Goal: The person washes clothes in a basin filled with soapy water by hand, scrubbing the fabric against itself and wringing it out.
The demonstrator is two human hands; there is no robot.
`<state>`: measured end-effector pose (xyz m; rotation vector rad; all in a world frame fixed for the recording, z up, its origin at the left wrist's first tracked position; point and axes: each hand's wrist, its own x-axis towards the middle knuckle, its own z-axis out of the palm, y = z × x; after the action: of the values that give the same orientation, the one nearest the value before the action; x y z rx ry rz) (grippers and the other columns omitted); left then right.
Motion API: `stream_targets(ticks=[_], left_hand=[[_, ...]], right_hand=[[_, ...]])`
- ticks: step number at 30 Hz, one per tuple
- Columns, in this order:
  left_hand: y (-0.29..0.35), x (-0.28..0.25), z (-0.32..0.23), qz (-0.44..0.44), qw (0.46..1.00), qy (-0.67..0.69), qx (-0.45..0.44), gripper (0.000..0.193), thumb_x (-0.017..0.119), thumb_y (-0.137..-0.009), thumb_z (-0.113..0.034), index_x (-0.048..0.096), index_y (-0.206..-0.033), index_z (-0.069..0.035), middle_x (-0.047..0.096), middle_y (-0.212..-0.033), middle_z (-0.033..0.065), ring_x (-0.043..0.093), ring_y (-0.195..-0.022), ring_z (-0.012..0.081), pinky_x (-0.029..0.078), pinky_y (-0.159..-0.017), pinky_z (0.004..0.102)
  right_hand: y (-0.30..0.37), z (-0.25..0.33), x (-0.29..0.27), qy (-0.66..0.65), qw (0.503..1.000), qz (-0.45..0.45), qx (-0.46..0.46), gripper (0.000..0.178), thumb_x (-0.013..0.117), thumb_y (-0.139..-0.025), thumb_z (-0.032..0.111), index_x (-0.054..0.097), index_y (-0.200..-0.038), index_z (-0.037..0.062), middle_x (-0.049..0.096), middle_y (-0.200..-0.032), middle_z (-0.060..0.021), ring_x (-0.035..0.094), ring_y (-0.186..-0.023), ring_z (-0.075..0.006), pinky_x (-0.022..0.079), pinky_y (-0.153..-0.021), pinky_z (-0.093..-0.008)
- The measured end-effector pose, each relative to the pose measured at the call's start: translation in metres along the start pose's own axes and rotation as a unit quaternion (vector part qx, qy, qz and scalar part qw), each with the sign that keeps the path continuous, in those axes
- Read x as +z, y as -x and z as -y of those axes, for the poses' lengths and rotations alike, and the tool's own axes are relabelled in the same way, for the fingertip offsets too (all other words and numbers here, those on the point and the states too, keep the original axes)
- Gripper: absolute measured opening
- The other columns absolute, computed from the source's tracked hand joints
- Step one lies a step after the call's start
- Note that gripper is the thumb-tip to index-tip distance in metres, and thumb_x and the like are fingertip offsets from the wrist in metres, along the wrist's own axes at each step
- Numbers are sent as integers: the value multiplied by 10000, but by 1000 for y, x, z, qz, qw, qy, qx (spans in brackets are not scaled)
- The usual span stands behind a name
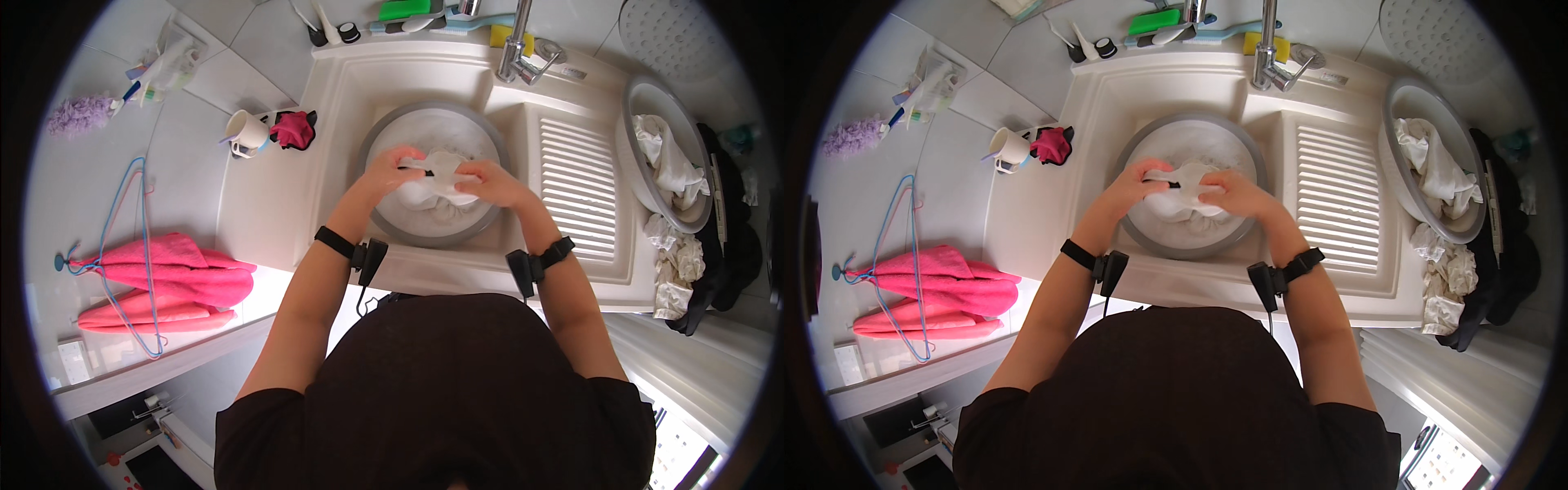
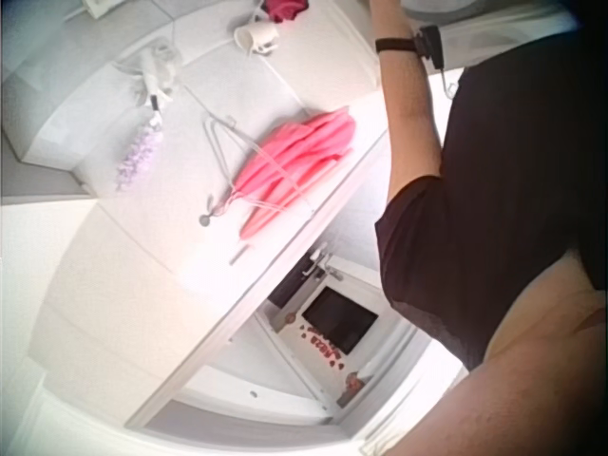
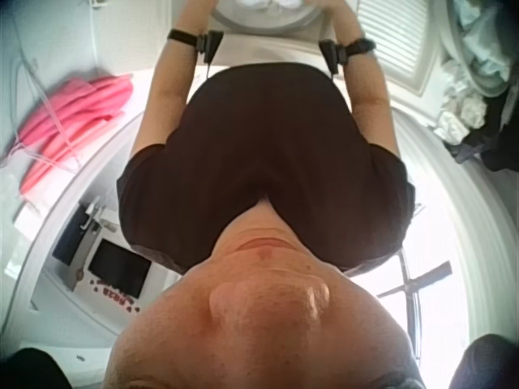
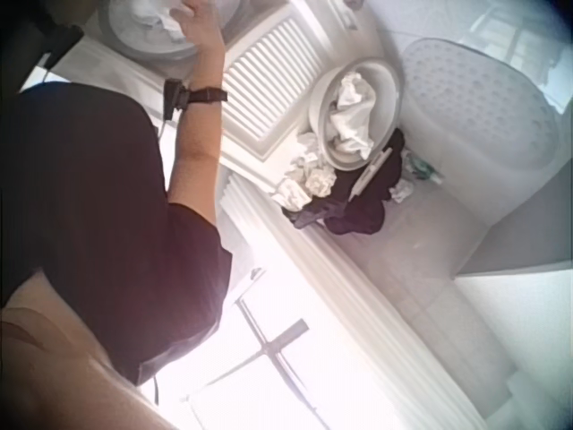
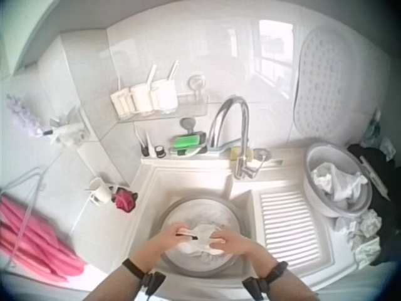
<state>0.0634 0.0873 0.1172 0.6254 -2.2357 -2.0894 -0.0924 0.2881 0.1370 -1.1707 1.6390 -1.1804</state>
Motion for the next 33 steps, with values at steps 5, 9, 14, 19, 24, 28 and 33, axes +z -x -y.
stream_targets(ticks=[5,9,14,19,24,28,33], left_hand=[[2,1,-1,16,913,-406,36,257,679,-707,-153,648,-925,-21,639,-861,124,600,-836,262,452,-753,337],[5,-6,0,42,926,-374,33,210,683,-711,-138,634,-862,-1,636,-846,141,594,-815,287,451,-732,339],[18,-12,-17,114,976,-174,69,112,631,-783,-100,619,-851,-12,621,-790,40,568,-756,158,430,-695,287],[34,-33,-57,79,974,-213,16,76,593,-824,-76,613,-886,-36,596,-921,-3,524,-844,98,405,-763,236],[37,-63,-34,-31,998,-22,41,146,565,-856,-116,609,-978,-50,598,-913,-7,527,-859,94,403,-807,254],[33,-64,-49,-47,994,97,4,179,512,-914,-167,596,-1034,-63,611,-962,-6,563,-916,121,419,-846,277],[31,-68,-52,-61,977,202,10,190,492,-930,-161,586,-1043,-41,621,-963,17,585,-906,134,439,-840,303]], right_hand=[[-7,-34,16,-10,979,130,159,223,550,-854,198,601,-924,-7,567,-774,-75,535,-665,-147,437,-589,-262],[-8,-71,27,62,950,-10,306,277,534,-825,147,537,-1072,20,611,-850,-160,629,-766,-235,517,-618,-331],[-12,-94,30,311,900,-90,292,308,586,-772,156,553,-1044,17,630,-911,-171,639,-819,-286,524,-689,-389],[-7,-99,-5,263,902,-193,282,243,597,-761,223,618,-902,26,640,-867,-106,617,-855,-254,492,-721,-360],[-7,-81,-42,-58,954,-233,181,273,512,-823,260,611,-973,54,604,-870,-51,579,-792,-173,490,-694,-303],[-4,0,-52,-133,950,-219,178,289,460,-851,277,592,-994,63,565,-889,-42,548,-824,-162,478,-643,-306],[-9,22,-58,-158,941,-228,192,280,464,-850,279,590,-994,75,567,-917,-39,554,-824,-153,491,-638,-318]])
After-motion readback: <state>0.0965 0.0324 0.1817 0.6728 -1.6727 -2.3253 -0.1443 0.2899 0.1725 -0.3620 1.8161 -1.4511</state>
